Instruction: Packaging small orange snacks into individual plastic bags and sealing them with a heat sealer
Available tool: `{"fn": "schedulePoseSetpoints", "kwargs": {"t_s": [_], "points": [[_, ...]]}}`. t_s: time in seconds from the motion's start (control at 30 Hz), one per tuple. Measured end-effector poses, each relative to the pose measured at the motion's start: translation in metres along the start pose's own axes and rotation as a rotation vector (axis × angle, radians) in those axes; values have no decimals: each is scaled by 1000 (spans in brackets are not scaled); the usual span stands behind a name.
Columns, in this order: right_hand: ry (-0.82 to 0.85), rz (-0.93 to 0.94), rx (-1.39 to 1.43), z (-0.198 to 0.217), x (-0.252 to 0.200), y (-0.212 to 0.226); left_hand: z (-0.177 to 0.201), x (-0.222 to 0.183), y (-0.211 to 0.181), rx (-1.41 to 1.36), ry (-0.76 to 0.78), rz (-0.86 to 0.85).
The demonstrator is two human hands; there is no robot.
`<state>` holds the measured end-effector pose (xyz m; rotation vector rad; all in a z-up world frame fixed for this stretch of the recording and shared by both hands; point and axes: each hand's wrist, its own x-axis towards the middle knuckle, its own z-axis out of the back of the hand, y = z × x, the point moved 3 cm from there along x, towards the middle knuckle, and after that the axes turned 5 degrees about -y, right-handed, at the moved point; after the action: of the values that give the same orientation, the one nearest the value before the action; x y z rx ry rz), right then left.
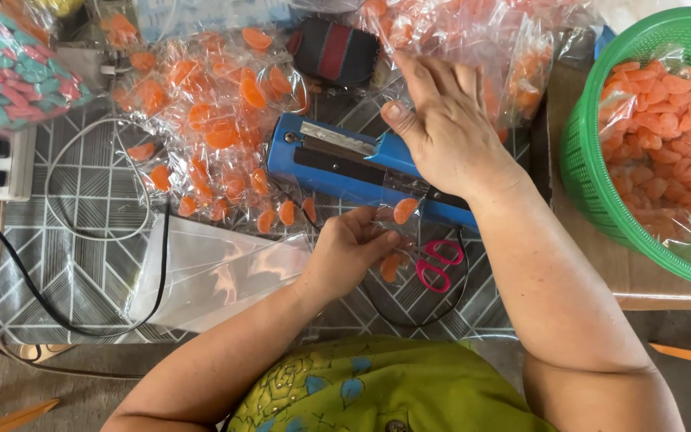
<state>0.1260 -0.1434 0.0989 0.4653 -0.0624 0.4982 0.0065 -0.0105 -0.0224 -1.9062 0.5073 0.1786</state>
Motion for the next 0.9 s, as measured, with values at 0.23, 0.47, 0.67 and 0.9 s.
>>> {"fn": "schedulePoseSetpoints", "kwargs": {"t_s": [0.23,0.47,0.67,0.9], "points": [[35,-33,-61,-16,5,-6,1,-2,-5,49,-3,6],[60,-67,-86,-23,7,-11,1,1,-9,128,-25,11],[116,-132,-41,-22,8,-7,0,0,-13,105,-24,29],[157,-189,9,-20,7,-4,-1,-2,-15,67,10,25]]}}
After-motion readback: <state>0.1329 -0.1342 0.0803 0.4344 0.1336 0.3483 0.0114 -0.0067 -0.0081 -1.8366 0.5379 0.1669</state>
